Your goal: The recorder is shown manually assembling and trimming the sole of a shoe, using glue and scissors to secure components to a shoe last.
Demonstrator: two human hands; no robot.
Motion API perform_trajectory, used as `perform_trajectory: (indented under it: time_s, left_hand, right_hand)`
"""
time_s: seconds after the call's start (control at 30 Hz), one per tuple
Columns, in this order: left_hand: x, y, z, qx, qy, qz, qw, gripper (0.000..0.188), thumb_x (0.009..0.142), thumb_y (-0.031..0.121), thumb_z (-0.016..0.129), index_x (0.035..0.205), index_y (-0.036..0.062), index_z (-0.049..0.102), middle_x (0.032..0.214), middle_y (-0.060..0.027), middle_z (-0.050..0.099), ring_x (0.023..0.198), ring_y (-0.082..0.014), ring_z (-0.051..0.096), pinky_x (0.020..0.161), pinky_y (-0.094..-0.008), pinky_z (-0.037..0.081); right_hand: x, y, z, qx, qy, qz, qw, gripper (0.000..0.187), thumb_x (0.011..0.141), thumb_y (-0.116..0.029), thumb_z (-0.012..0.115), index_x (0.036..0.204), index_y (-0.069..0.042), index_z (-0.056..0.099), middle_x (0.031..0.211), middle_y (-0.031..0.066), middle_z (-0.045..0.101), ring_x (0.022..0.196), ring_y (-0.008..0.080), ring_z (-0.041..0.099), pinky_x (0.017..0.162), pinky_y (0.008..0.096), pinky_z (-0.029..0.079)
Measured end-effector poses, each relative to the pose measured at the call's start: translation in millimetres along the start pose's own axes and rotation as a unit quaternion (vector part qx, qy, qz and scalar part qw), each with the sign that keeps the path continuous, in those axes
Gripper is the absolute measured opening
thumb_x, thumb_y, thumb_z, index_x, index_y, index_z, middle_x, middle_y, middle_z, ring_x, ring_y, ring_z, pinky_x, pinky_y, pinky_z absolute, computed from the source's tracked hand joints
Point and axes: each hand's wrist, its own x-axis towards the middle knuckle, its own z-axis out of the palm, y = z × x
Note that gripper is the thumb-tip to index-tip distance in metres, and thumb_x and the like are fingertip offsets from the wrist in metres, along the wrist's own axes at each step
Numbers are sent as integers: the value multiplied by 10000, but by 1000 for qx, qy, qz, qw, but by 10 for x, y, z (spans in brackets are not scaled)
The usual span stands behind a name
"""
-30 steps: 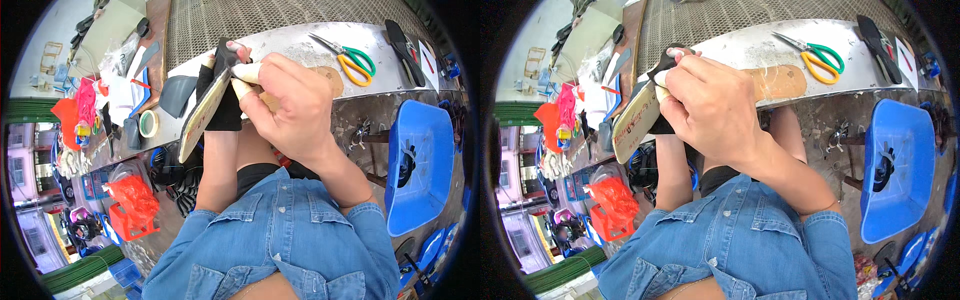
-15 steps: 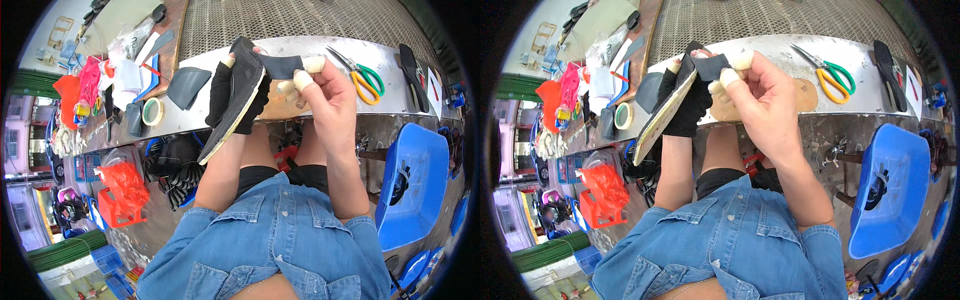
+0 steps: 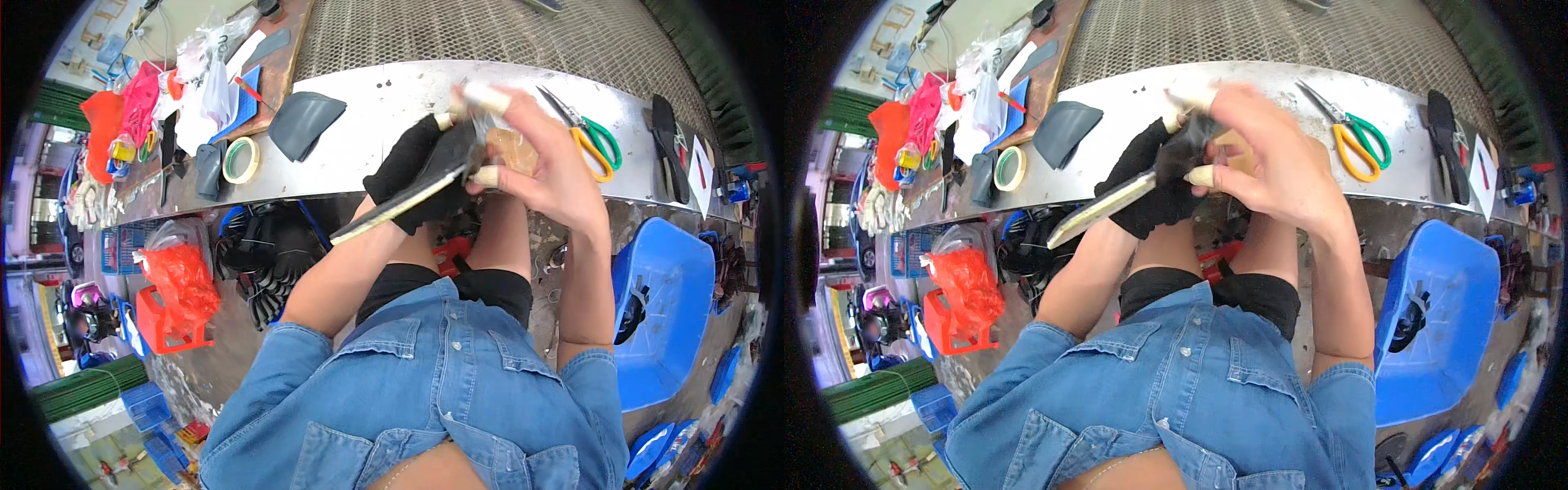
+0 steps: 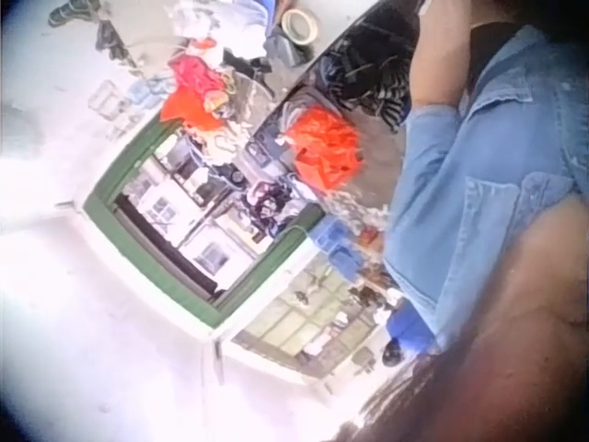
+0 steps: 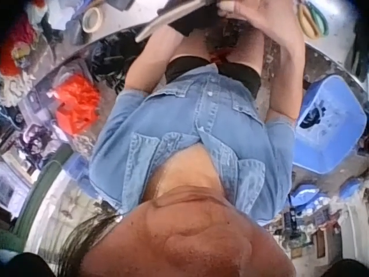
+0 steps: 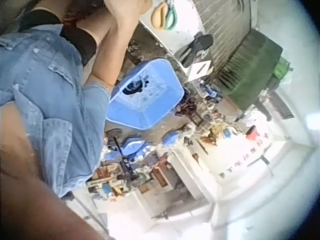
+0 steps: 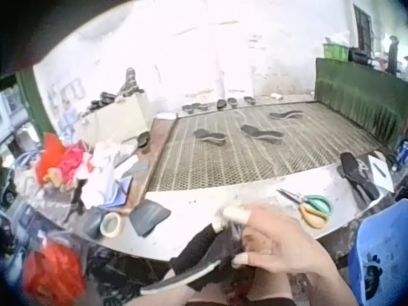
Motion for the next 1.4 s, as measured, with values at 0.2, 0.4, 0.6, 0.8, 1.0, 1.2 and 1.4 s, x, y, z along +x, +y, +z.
perform_trajectory:
  time_s: [0.2, 0.4, 0.6, 0.8, 1.0, 1.2, 1.4]
  left_hand:
    - [-65, 408, -529, 402, 5, -84, 912, 553, 872, 464, 548, 1253, 72, 464, 985, -218, 625, 732, -278, 655, 637, -372, 552]
    - [319, 220, -56, 480, -22, 300, 824, 888, 746, 123, 718, 1429, 49, 155, 1168, -144, 545, 1006, -201, 567, 819, -321, 497]
    - [82, 194, 157, 518, -18, 304, 799, 1048, 657, 109, 769, 1424, -49, 71, 1240, -184, 487, 1112, -203, 517, 923, -307, 436]
    - [-24, 76, 337, 570, 5, 346, 745, 985, 676, 108, 762, 1401, -79, 121, 1233, -181, 503, 1123, -194, 516, 939, -295, 424]
    - [-122, 92, 413, 550, 19, 319, 771, 920, 711, 46, 712, 1431, -5, 142, 1220, -160, 520, 1076, -192, 543, 914, -289, 440]
    - [-134, 48, 479, 525, 0, 318, 790, 824, 730, -25, 649, 1436, 75, 236, 1235, -132, 522, 1065, -162, 543, 899, -273, 443]
    - [-221, 57, 508, 529, 7, 319, 786, 790, 722, -25, 657, 1418, 83, 297, 1246, -115, 521, 1062, -143, 537, 895, -268, 438]
  right_hand:
    - [72, 118, -170, 144, 106, 82, 981, 239, 777, -12, 676, 1011, 5, 631, 910, 37, 657, 792, 88, 598, 726, 236, 475]
    - [106, 112, 332, 98, 209, 143, 962, 306, 747, 60, 644, 1045, 10, 605, 948, 30, 653, 832, 70, 596, 740, 217, 465]
    - [-30, -84, 130, 128, 47, 138, 981, 334, 669, 42, 720, 981, -6, 610, 849, 52, 649, 794, 120, 621, 731, 257, 502]
    - [9, -41, 128, 75, 230, 91, 966, 220, 748, 52, 667, 959, -2, 636, 839, 46, 644, 754, 114, 610, 720, 240, 479]
    - [-83, 52, 192, -142, 254, -96, 952, 214, 677, 76, 663, 886, 31, 662, 869, 113, 621, 778, 183, 599, 696, 254, 462]
    - [-181, 98, -15, 78, 192, 31, 978, 280, 772, -10, 653, 1050, 6, 621, 943, 28, 599, 818, 97, 576, 734, 238, 458]
    - [-589, 1131, -1210, -573, 79, 217, 786, 334, 719, -96, 633, 1028, 30, 608, 964, 203, 595, 856, 356, 592, 790, 398, 475]
